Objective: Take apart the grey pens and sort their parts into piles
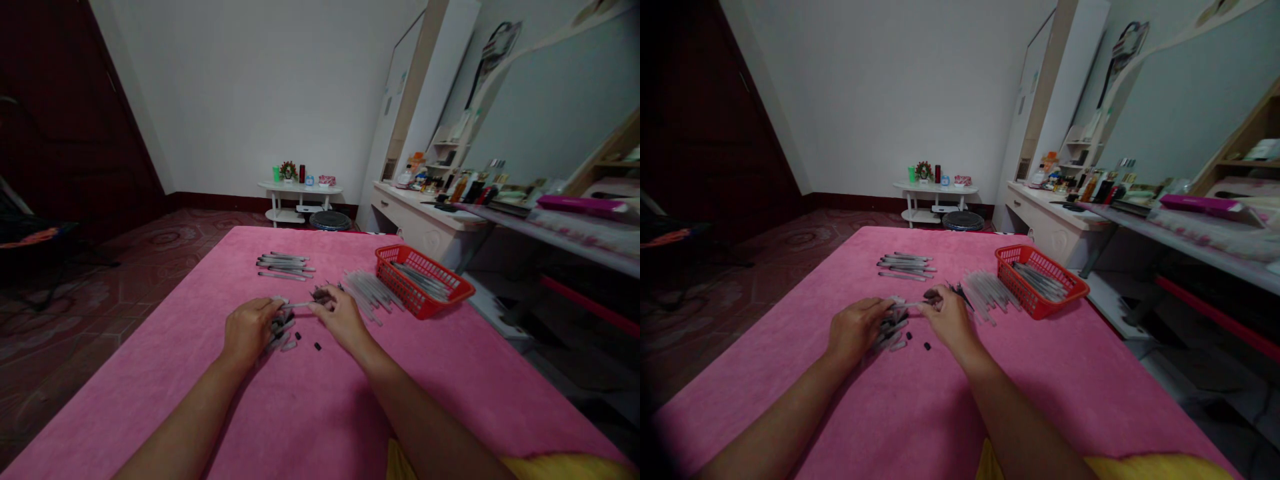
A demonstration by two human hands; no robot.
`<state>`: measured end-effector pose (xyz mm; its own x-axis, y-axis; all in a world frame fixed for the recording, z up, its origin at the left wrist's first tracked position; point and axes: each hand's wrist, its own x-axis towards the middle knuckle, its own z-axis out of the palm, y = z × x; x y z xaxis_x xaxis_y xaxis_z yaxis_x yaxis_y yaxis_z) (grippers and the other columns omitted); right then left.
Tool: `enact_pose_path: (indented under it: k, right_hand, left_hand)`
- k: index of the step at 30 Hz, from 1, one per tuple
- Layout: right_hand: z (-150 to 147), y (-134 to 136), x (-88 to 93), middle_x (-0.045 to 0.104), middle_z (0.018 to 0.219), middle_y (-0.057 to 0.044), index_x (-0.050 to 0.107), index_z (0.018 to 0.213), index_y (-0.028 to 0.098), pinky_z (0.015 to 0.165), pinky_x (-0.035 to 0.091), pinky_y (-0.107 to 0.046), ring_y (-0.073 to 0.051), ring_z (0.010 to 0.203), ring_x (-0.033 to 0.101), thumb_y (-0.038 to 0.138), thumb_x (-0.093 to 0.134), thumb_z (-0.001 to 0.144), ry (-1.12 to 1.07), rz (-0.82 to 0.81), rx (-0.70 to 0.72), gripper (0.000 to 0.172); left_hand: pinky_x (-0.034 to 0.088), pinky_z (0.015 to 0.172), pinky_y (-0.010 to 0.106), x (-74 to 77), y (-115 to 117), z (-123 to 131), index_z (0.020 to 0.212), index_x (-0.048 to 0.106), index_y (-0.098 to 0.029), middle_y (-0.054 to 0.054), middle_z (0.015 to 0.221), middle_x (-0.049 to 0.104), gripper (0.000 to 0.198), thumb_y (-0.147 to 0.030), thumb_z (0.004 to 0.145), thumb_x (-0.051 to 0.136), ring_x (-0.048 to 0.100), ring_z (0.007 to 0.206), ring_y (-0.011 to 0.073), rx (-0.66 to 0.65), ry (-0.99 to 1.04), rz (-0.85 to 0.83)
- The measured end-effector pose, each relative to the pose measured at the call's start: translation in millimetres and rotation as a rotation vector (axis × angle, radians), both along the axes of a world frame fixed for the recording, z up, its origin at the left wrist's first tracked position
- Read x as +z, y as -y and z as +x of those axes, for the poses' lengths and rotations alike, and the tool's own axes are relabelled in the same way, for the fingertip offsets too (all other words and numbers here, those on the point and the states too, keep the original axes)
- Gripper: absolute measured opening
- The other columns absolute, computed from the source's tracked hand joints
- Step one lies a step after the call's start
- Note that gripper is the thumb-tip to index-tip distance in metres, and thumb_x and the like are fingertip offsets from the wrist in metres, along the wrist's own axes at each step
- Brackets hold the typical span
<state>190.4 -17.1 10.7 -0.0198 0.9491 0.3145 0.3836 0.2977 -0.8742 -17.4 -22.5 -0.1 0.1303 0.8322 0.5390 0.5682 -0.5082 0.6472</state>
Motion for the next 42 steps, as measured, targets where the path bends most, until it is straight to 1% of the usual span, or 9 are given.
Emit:
enact_pose_path:
  k: [4,6,9,14,16,18,23,34,42]
  right_hand:
    - [1,0,-0.2,0.060,0.062,-0.001,0.062,0.071,0.016,0.054,0.040,-0.023,-0.013,0.059,0.054,0.030,0.056,0.078,0.021,-0.030,0.007,0.016]
    - [0,1,1.7,0.063,0.070,-0.001,0.063,0.079,0.017,0.057,0.042,-0.023,-0.013,0.064,0.057,0.023,0.059,0.073,-0.008,-0.006,0.018,0.009]
    - [0,1,3.5,0.065,0.078,-0.003,0.063,0.090,0.017,0.055,0.043,-0.023,-0.013,0.065,0.058,0.025,0.064,0.070,-0.059,-0.021,0.011,0.021]
    - [1,1,1.5,0.057,0.058,-0.001,0.059,0.068,0.016,0.045,0.037,-0.022,-0.012,0.049,0.052,0.031,0.052,0.081,-0.050,-0.135,0.055,0.021]
    - [1,1,1.2,0.061,0.068,-0.001,0.062,0.080,0.016,0.047,0.038,-0.021,-0.011,0.055,0.054,0.025,0.058,0.075,-0.099,-0.102,0.061,0.011]
    - [1,0,1.0,0.062,0.074,-0.002,0.062,0.091,0.016,0.048,0.040,-0.020,-0.011,0.058,0.055,0.025,0.065,0.070,-0.127,-0.082,0.050,0.023]
    - [2,-1,-2.7,0.054,0.054,0.001,0.060,0.068,0.015,0.043,0.036,-0.021,-0.010,0.046,0.049,0.030,0.056,0.078,-0.039,-0.144,0.047,0.018]
    - [0,0,7.1,0.063,0.068,-0.001,0.065,0.080,0.016,0.049,0.044,-0.021,-0.012,0.056,0.056,0.019,0.056,0.069,-0.209,-0.033,0.006,0.014]
    - [-8,14,-1.9,0.063,0.063,0.000,0.066,0.074,0.016,0.051,0.039,-0.020,-0.012,0.056,0.056,0.008,0.055,0.067,0.241,-0.099,0.186,0.015]
  left_hand:
    - [0.034,0.062,0.031,0.2,1,0,0.090,0.074,-0.027,0.009,0.076,0.067,0.020,-0.030,0.074,0.063,0.055,0.073,0.0247,-0.014,0.061,-0.024]
    - [0.034,0.061,0.031,0.1,1,0,0.091,0.074,-0.027,0.008,0.076,0.067,0.020,-0.029,0.075,0.062,0.055,0.072,0.0243,-0.009,0.039,-0.012]
    - [0.033,0.059,0.029,-0.6,1,0,0.093,0.074,-0.028,0.007,0.076,0.067,0.022,-0.026,0.076,0.061,0.055,0.070,0.0233,0.001,-0.001,0.028]
    - [0.032,0.059,0.029,-0.9,1,0,0.095,0.074,-0.028,0.007,0.077,0.067,0.022,-0.025,0.077,0.061,0.055,0.070,0.0235,0.018,-0.114,0.054]
    - [0.032,0.059,0.029,-0.9,1,0,0.095,0.073,-0.029,0.006,0.076,0.067,0.023,-0.023,0.076,0.061,0.055,0.070,0.0231,0.014,-0.107,0.044]
    - [0.032,0.059,0.029,-1.0,1,0,0.094,0.073,-0.029,0.006,0.075,0.066,0.023,-0.021,0.076,0.062,0.055,0.069,0.0223,-0.001,-0.043,0.032]
    - [0.032,0.058,0.029,-0.7,1,1,0.093,0.074,-0.027,0.007,0.074,0.066,0.020,-0.024,0.075,0.066,0.055,0.068,0.0221,-0.034,0.025,0.038]
    - [0.042,0.062,0.031,1.4,0,-3,0.103,0.068,-0.023,0.006,0.085,0.070,0.028,-0.015,0.083,0.050,0.063,0.077,0.0229,0.099,-0.478,0.079]
    - [0.044,0.061,0.032,2.7,1,-4,0.104,0.068,-0.022,0.007,0.087,0.069,0.031,-0.012,0.080,0.049,0.063,0.079,0.0240,0.186,-0.548,0.120]
